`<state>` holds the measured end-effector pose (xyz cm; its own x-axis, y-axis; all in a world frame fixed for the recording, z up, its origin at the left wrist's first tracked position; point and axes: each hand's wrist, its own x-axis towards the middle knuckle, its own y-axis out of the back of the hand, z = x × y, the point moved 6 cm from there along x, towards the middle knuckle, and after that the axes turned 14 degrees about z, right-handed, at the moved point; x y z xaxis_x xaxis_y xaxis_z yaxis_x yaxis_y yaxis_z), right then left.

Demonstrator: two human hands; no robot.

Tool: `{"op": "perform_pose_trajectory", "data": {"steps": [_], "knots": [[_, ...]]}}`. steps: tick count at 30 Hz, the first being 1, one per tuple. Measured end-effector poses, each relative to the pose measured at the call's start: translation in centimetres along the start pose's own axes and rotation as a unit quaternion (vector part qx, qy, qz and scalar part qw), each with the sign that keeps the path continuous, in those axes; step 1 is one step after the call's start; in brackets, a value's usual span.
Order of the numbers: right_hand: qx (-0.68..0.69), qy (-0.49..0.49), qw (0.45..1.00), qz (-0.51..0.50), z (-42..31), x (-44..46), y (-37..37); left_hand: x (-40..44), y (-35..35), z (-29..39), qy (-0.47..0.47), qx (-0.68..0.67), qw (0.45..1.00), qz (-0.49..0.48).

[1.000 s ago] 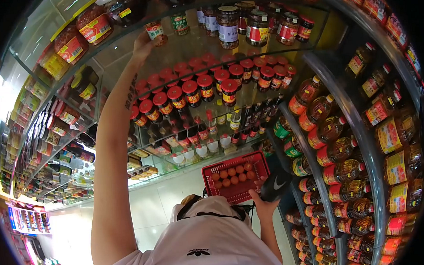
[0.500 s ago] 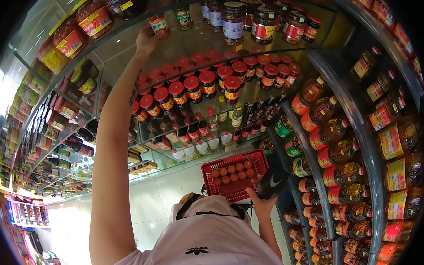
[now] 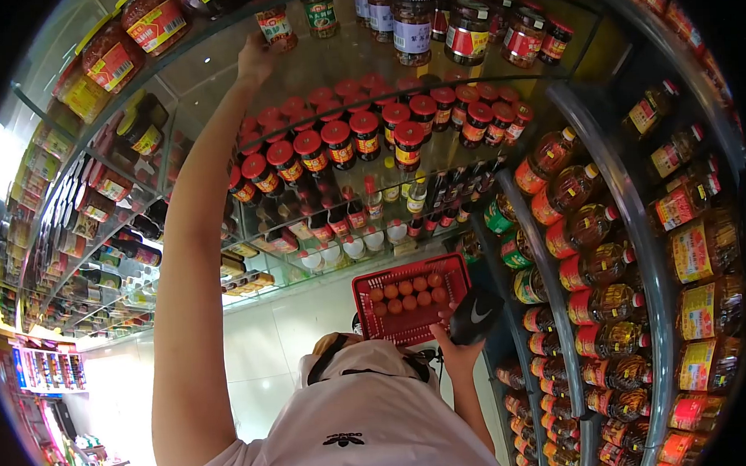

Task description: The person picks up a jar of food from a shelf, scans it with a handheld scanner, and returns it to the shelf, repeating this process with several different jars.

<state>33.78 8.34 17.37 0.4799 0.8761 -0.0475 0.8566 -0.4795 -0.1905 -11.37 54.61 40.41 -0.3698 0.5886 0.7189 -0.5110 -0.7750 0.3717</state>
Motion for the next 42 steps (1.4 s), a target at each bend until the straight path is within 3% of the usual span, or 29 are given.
{"op": "perform_pose_trajectory", "data": {"steps": [8,10,12,13,14,15,16,17,18,19,23,24,25,26,27,28,30,31,32,34,38,40,42], "knots": [[-0.003,-0.022,1.000,0.017,0.9,0.0,0.9,0.6,-0.5,-0.1,-0.076,0.037,0.996,-0.020],[-0.061,-0.011,0.998,0.016,2.4,0.6,2.4,0.5,-0.7,-0.7,-0.103,0.039,0.994,-0.016],[-0.134,0.003,0.991,0.018,3.3,1.7,4.3,0.6,0.9,-0.4,-0.132,0.083,0.979,0.134],[-0.184,0.058,0.981,0.012,3.2,2.2,5.0,0.6,1.4,-0.1,-0.188,0.088,0.966,0.151],[-0.237,0.105,0.966,0.006,3.4,2.4,5.9,0.5,2.6,1.2,-0.242,0.090,0.952,0.162],[-0.260,0.095,0.961,0.002,4.5,2.6,7.2,1.6,3.6,1.3,-0.218,0.161,0.958,0.096],[-0.286,0.082,0.955,-0.006,5.5,2.8,8.4,1.3,3.2,0.8,-0.445,0.473,0.752,0.112],[-0.309,0.060,0.949,-0.009,6.1,2.8,9.2,-0.9,7.7,6.0,-0.355,0.071,0.926,0.106],[-0.332,0.037,0.942,-0.017,6.5,2.4,10.2,-3.7,10.4,10.1,-0.248,0.079,0.961,0.091],[-0.346,0.013,0.938,-0.013,7.0,2.0,11.0,-5.2,11.9,11.4,-0.257,0.015,0.962,0.095],[-0.373,0.003,0.928,-0.004,9.9,0.7,13.6,-21.4,17.6,18.7,-0.476,-0.043,0.875,0.078],[-0.372,-0.014,0.928,-0.003,11.8,0.4,14.5,-25.4,16.6,18.0,-0.443,-0.201,0.856,-0.176],[-0.373,0.063,0.926,-0.008,12.8,0.1,14.9,-31.7,15.5,16.0,-0.236,-0.277,0.925,-0.109],[-0.375,0.055,0.925,-0.008,13.3,-0.2,15.1,-36.3,13.6,16.4,-0.134,-0.237,0.941,-0.199],[-0.390,-0.042,0.920,-0.013,14.8,-0.5,15.6,-41.6,11.7,14.9,-0.260,-0.152,0.907,-0.294],[-0.401,-0.139,0.905,-0.017,16.3,-0.9,16.2,-46.6,8.3,13.4,-0.069,-0.115,0.903,-0.408],[-0.407,-0.170,0.897,-0.014,17.7,-1.5,16.7,-58.3,4.5,6.6,0.074,-0.032,0.832,-0.549],[-0.410,-0.195,0.891,-0.011,18.5,-1.8,17.0,-63.6,4.1,3.5,0.144,0.010,0.755,-0.639],[-0.413,-0.201,0.888,-0.006,18.8,-2.0,17.3,-68.8,3.6,0.5,0.214,0.027,0.643,-0.734],[-0.422,-0.215,0.881,-0.006,19.5,-2.7,18.0,-73.3,2.5,-0.9,0.109,0.075,0.680,-0.721],[-0.453,-0.266,0.851,0.006,20.6,-4.4,19.6,-78.3,-1.9,-1.1,0.072,0.071,0.710,-0.697],[-0.451,-0.272,0.850,0.007,21.2,-5.7,20.6,-79.3,-5.9,-0.2,0.046,-0.008,0.779,-0.626],[-0.442,-0.225,0.868,0.032,21.6,-6.5,21.4,-80.1,-10.0,1.1,0.028,-0.030,0.806,-0.591]]}}
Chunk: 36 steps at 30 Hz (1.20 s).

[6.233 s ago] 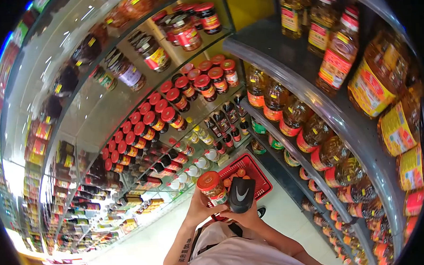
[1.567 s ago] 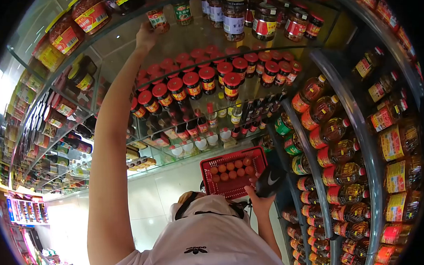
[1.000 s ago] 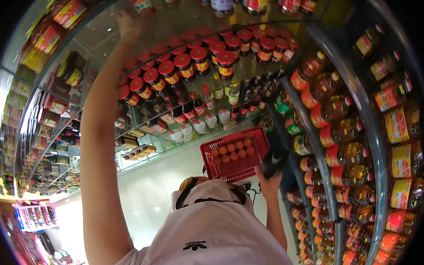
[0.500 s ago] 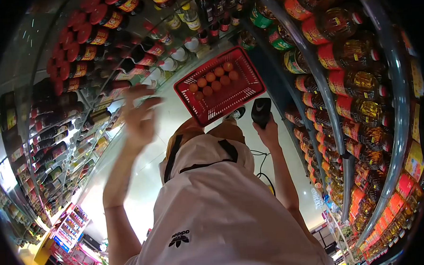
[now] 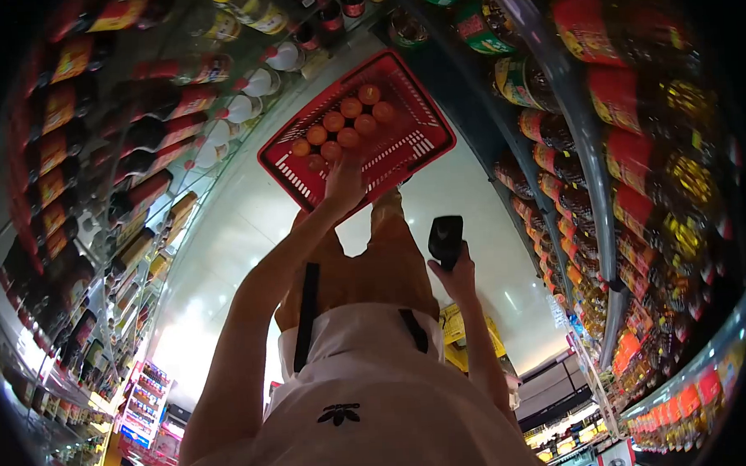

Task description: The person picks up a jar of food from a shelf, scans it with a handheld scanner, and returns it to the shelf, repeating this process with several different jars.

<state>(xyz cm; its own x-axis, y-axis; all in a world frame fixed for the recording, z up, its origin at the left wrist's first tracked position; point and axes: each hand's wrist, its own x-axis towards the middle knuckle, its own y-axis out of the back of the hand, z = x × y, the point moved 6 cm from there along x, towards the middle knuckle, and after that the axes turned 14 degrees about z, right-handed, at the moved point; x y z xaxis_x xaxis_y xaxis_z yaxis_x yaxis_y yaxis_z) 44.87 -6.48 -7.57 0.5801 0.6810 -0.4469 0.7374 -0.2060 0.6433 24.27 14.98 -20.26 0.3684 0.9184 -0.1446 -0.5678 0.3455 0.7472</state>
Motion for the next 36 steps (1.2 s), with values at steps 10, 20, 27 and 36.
{"op": "perform_pose_trajectory", "data": {"steps": [10,20,27,36], "knots": [[-0.005,-0.118,0.992,0.049,8.9,-4.2,0.7,13.0,-16.4,-3.9,-0.131,0.180,0.974,0.030],[0.015,-0.135,0.989,0.065,8.0,-3.8,0.5,13.5,-16.9,-4.2,-0.237,0.200,0.950,-0.040],[0.100,-0.074,0.990,0.060,2.7,-1.5,1.2,11.6,0.9,1.9,-0.062,-0.111,0.992,0.019],[0.308,-0.036,0.949,-0.051,-11.2,2.2,3.9,3.4,20.7,9.4,0.134,-0.447,0.881,-0.079]]}}
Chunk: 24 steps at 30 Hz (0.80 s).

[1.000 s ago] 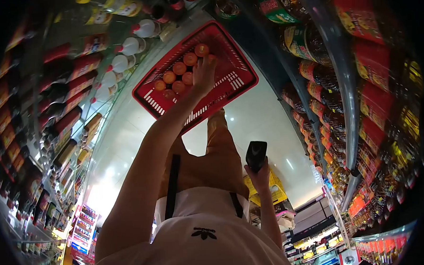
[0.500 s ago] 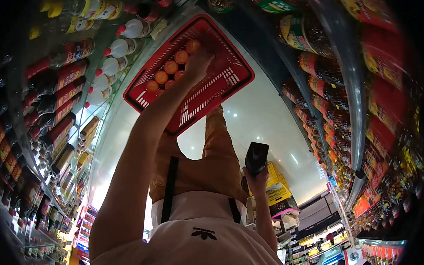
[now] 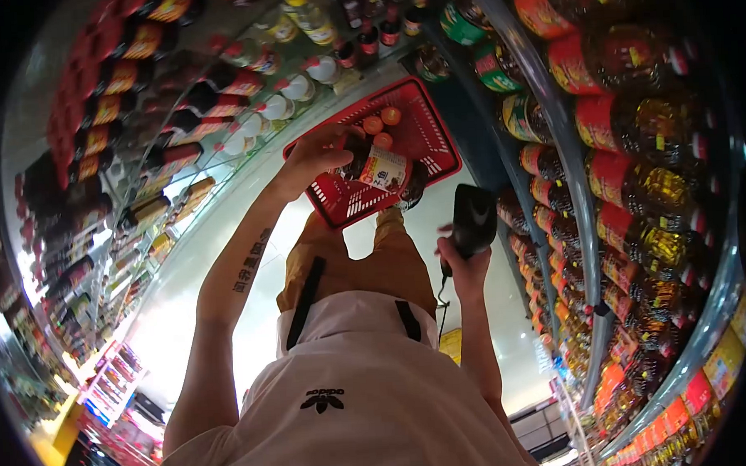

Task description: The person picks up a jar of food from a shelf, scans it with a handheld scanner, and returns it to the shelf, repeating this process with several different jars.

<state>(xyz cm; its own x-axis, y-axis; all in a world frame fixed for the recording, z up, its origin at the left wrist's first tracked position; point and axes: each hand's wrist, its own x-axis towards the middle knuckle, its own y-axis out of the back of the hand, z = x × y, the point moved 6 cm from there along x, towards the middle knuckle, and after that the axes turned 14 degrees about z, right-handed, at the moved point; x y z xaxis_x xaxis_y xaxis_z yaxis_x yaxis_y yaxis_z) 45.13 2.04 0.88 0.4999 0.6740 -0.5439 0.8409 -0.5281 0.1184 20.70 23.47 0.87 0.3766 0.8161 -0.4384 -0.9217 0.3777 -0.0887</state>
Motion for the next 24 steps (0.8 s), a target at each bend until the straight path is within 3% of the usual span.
{"op": "perform_pose_trajectory", "data": {"steps": [2,4,6,8,12,17,19,21,24], "knots": [[0.033,0.040,0.998,-0.046,-4.6,-0.1,-2.5,-2.7,0.5,3.6,0.015,-0.002,1.000,0.027],[0.156,0.096,0.979,-0.088,-8.9,-1.2,-4.9,-4.9,1.1,6.4,-0.015,-0.005,0.999,0.047],[0.152,0.122,0.972,-0.127,-9.8,-2.1,-5.9,-7.3,1.3,9.2,-0.010,0.030,0.997,0.065],[0.044,0.125,0.980,-0.147,-8.4,-2.1,-6.3,-9.3,1.7,10.9,-0.024,0.023,0.995,0.092],[0.149,0.226,0.933,-0.237,-15.2,-5.5,-10.9,-12.0,2.5,12.9,-0.082,0.017,0.990,0.114],[0.092,0.286,0.917,-0.263,-16.9,-7.1,-12.3,-14.7,4.1,14.6,-0.077,0.057,0.983,0.154],[0.001,0.334,0.908,-0.253,-17.6,-7.4,-12.8,-15.9,4.7,15.9,-0.070,0.066,0.981,0.167],[0.005,0.345,0.899,-0.269,-19.0,-8.4,-13.8,-17.4,4.8,16.4,0.003,0.050,0.987,0.150],[0.033,0.347,0.891,-0.290,-19.1,-8.9,-14.9,-19.7,5.2,18.2,-0.061,0.000,0.986,0.153]]}}
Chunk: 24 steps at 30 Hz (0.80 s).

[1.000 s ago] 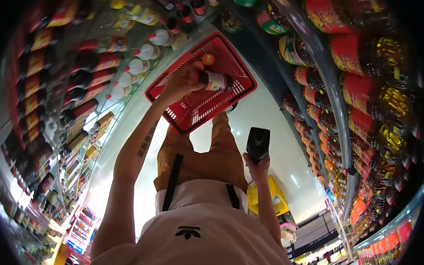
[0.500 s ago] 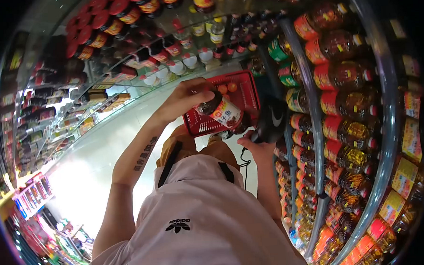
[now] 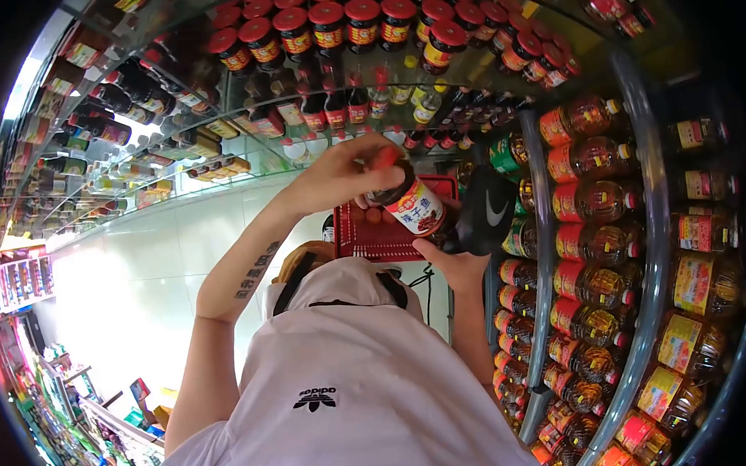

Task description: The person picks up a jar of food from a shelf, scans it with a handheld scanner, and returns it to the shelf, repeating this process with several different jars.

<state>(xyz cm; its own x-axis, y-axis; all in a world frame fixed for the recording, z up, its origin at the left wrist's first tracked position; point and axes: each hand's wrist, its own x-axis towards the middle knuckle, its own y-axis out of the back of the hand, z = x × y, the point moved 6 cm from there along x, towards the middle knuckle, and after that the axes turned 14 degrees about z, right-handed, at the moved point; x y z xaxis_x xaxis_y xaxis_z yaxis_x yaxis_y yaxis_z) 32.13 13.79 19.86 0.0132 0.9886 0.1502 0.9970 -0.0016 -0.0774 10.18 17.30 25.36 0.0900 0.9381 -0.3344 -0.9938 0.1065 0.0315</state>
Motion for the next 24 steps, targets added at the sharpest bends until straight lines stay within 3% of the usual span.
{"op": "perform_pose_trajectory", "data": {"steps": [1,3,6,7,8,10,20,24], "knots": [[0.024,-0.002,1.000,0.007,0.1,0.1,-0.3,-0.3,0.3,-0.1,-0.006,0.001,1.000,0.003],[0.081,-0.027,0.996,0.022,-1.6,0.4,-1.3,-1.2,0.5,1.4,-0.179,-0.062,0.982,-0.023],[0.168,-0.063,0.983,0.039,-2.5,0.8,-2.8,-2.3,0.6,2.2,-0.174,-0.166,0.971,0.016],[0.195,-0.062,0.978,0.038,-2.8,0.7,-3.2,-2.5,0.6,2.1,-0.131,-0.194,0.972,0.027],[0.221,-0.064,0.972,0.038,-3.0,0.7,-3.6,-2.7,0.5,2.3,-0.133,-0.192,0.972,0.027],[0.225,-0.067,0.972,0.027,-3.1,0.7,-4.2,-3.4,0.5,3.3,-0.225,-0.182,0.957,0.033],[0.242,-0.073,0.967,-0.025,-5.2,0.8,-6.5,-5.9,1.1,5.4,-0.299,-0.106,0.948,0.023],[0.248,-0.071,0.966,-0.016,-4.6,0.2,-6.5,-6.7,0.8,6.3,-0.302,-0.169,0.937,0.034]]}}
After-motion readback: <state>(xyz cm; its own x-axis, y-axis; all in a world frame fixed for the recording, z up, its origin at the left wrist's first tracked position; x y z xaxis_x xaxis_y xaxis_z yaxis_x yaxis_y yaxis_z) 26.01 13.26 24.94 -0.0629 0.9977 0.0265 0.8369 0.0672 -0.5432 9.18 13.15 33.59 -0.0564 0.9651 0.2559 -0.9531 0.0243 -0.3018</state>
